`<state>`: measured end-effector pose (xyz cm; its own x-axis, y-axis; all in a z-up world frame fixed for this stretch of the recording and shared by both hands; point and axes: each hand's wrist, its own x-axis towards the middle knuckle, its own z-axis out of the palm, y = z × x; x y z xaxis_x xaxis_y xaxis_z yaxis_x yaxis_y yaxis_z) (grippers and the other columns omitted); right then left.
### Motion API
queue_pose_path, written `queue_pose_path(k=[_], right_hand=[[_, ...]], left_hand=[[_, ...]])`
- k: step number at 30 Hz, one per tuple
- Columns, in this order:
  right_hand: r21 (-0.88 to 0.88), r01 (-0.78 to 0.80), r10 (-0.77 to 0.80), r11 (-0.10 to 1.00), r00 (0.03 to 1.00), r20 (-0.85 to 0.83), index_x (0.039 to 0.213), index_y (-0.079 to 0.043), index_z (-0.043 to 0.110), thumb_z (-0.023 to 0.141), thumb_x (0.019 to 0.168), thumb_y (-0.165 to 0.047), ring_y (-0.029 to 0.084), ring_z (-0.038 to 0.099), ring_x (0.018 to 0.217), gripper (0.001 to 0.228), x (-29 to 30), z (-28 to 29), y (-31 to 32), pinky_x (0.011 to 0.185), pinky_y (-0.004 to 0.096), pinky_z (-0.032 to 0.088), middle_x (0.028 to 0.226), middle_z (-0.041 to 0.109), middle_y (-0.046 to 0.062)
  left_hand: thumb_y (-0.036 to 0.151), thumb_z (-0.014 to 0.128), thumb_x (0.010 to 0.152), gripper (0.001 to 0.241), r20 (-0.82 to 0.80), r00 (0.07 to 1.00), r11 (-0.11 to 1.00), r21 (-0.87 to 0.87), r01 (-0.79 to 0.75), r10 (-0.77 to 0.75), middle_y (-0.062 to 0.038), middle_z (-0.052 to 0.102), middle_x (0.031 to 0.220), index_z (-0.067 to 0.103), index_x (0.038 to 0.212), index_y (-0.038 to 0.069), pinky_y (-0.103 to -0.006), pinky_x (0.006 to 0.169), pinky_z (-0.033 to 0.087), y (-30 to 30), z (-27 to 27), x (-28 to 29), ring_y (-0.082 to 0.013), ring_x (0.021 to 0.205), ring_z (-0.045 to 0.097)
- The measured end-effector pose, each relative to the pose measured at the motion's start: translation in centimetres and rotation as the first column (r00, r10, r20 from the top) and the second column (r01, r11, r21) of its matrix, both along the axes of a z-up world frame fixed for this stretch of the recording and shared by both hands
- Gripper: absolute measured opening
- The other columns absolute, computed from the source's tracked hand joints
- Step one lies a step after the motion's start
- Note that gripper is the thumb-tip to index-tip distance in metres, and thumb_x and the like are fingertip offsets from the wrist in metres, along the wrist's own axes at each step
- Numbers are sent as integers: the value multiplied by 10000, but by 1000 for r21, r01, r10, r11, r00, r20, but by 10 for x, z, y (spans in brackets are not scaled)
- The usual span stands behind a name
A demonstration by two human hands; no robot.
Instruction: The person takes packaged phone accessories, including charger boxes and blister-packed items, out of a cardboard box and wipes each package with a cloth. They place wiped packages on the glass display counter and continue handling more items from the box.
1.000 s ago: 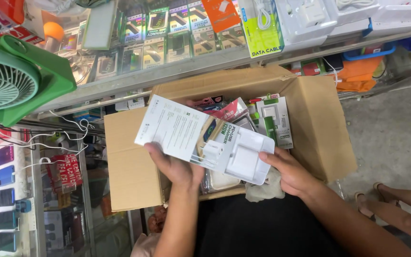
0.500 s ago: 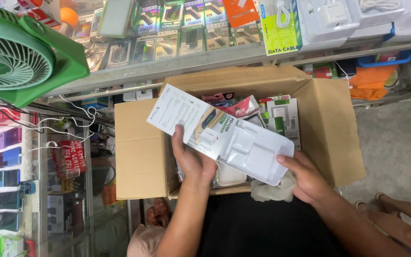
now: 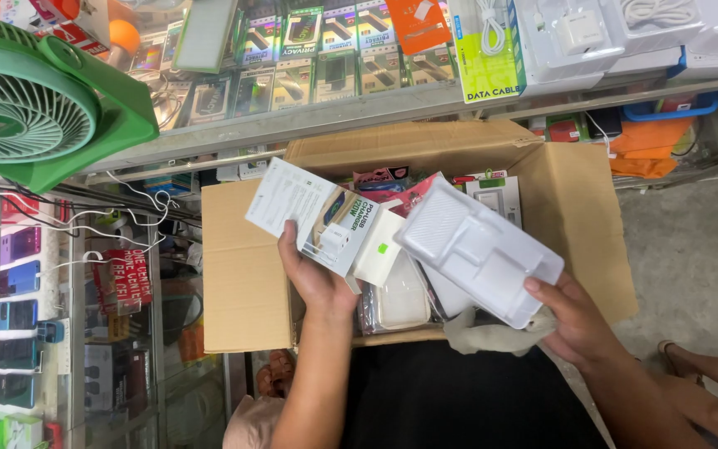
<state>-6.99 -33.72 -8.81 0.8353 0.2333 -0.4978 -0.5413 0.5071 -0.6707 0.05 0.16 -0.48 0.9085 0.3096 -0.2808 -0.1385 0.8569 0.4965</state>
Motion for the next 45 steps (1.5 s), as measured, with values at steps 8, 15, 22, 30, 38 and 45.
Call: queue_pose_path(k=[8,15,22,30,38,45], right_hand=[[-149,169,-174,974,985,-23,1499,13,464,603,952,-220,275,610,1208,611,5,18,-24,990,448,498,1368,608,158],[-87,217,-216,972,976,20,1486,25,456,590,939,-216,295,627,1192,612,-4,20,-24,1003,458,492,1358,622,174],[-102,299,-304,949,952,-43,1470,31,475,563,984,-196,273,646,1112,543,-34,-14,-34,915,437,526,1260,648,176],[-185,431,-461,883,869,-178,1449,4,503,588,954,-228,267,655,1090,553,-59,-15,-32,885,433,531,1235,663,165],[-300,414,-487,859,842,-231,1477,-11,506,617,929,-213,220,620,1178,594,-74,-41,-36,960,404,479,1331,653,131],[-436,330,-451,837,868,-209,1511,16,537,669,952,-231,412,454,1374,625,-102,-118,-55,1072,556,198,1428,643,209]], left_hand=[[519,564,946,586,-274,945,981,-124,149,-178,-132,684,1181,598,1350,96,-471,887,555,3,-19,3,-313,1011,661],[351,585,940,521,-121,967,975,-12,223,-223,-99,673,1313,541,1412,133,-446,1006,551,0,-20,34,-291,1180,662],[247,632,960,661,17,947,867,408,286,-321,-163,534,1428,315,1528,128,-428,1040,527,-30,41,108,-285,1278,577],[238,633,991,617,76,884,764,541,352,-461,-190,574,1399,368,1508,32,-404,1020,528,-63,21,186,-286,1251,601],[257,728,926,700,-110,900,444,840,311,-422,-190,663,1089,264,1431,117,-318,810,501,-107,34,302,-231,964,596],[292,760,944,548,-47,941,383,906,182,-334,-125,664,1152,420,1312,70,-301,875,520,-158,17,455,-167,1014,654]])
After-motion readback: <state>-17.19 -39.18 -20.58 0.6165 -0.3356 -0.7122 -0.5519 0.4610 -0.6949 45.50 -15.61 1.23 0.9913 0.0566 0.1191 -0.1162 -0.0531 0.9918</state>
